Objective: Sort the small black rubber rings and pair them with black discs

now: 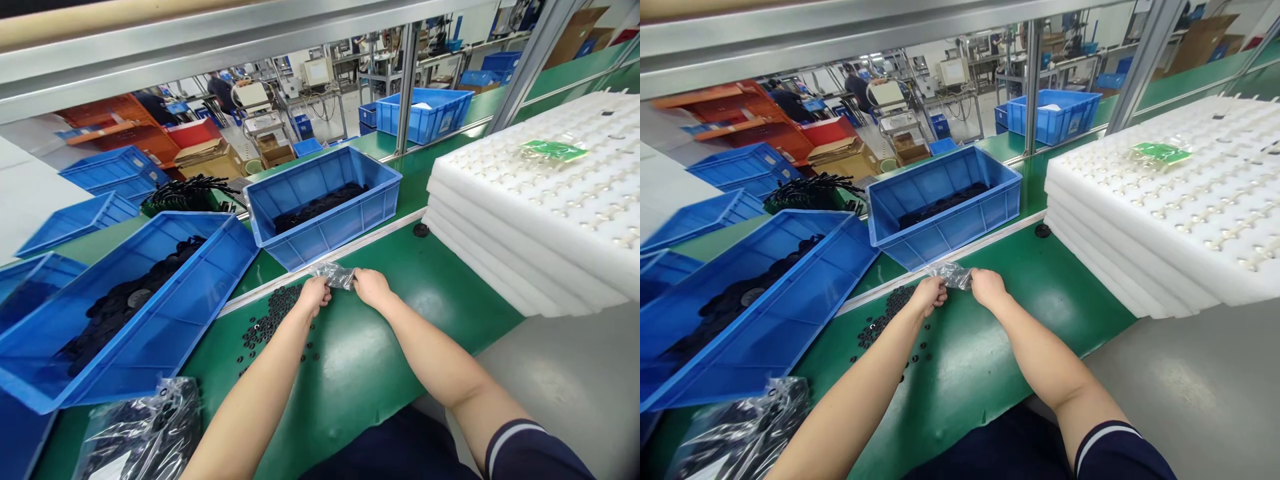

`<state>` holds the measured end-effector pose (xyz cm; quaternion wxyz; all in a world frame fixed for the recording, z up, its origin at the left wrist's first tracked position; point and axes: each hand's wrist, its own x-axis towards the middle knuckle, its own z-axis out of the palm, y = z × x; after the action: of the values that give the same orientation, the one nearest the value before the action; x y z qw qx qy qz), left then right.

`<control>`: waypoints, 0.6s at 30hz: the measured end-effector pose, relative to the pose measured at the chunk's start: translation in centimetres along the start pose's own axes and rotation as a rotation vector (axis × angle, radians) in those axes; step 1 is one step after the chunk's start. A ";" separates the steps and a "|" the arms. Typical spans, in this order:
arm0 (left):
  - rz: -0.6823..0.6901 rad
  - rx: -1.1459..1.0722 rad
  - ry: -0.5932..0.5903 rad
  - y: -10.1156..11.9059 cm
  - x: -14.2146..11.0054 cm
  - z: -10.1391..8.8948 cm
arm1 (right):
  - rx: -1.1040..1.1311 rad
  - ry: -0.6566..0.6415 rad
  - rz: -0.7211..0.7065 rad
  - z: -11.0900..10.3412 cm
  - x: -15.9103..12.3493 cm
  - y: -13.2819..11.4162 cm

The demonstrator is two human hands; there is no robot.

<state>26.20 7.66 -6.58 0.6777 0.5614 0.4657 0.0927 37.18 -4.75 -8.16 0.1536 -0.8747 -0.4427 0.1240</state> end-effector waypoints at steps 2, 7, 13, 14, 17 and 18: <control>-0.020 0.001 0.000 0.1 0.2 -0.2 | -0.006 -0.005 -0.010 0.2 -0.1 -0.2; -0.076 0.034 -0.005 0.5 0.4 0.0 | 0.022 -0.010 0.021 0.5 0.1 -0.7; -0.110 0.074 -0.012 0.5 0.5 0.2 | 0.038 0.012 -0.013 0.4 0.2 -1.0; -0.115 0.079 -0.018 0.6 0.5 0.2 | 0.034 0.012 -0.018 0.4 0.2 -1.1; -0.125 0.101 -0.044 0.8 0.4 0.4 | 0.023 -0.002 -0.018 0.4 0.3 -1.4; -0.125 0.110 -0.055 0.9 0.4 0.4 | 0.024 -0.008 -0.017 0.4 0.3 -1.5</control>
<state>27.11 7.95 -6.05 0.6627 0.5699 0.4858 0.0090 36.11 -3.56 -8.03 0.1635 -0.8685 -0.4490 0.1316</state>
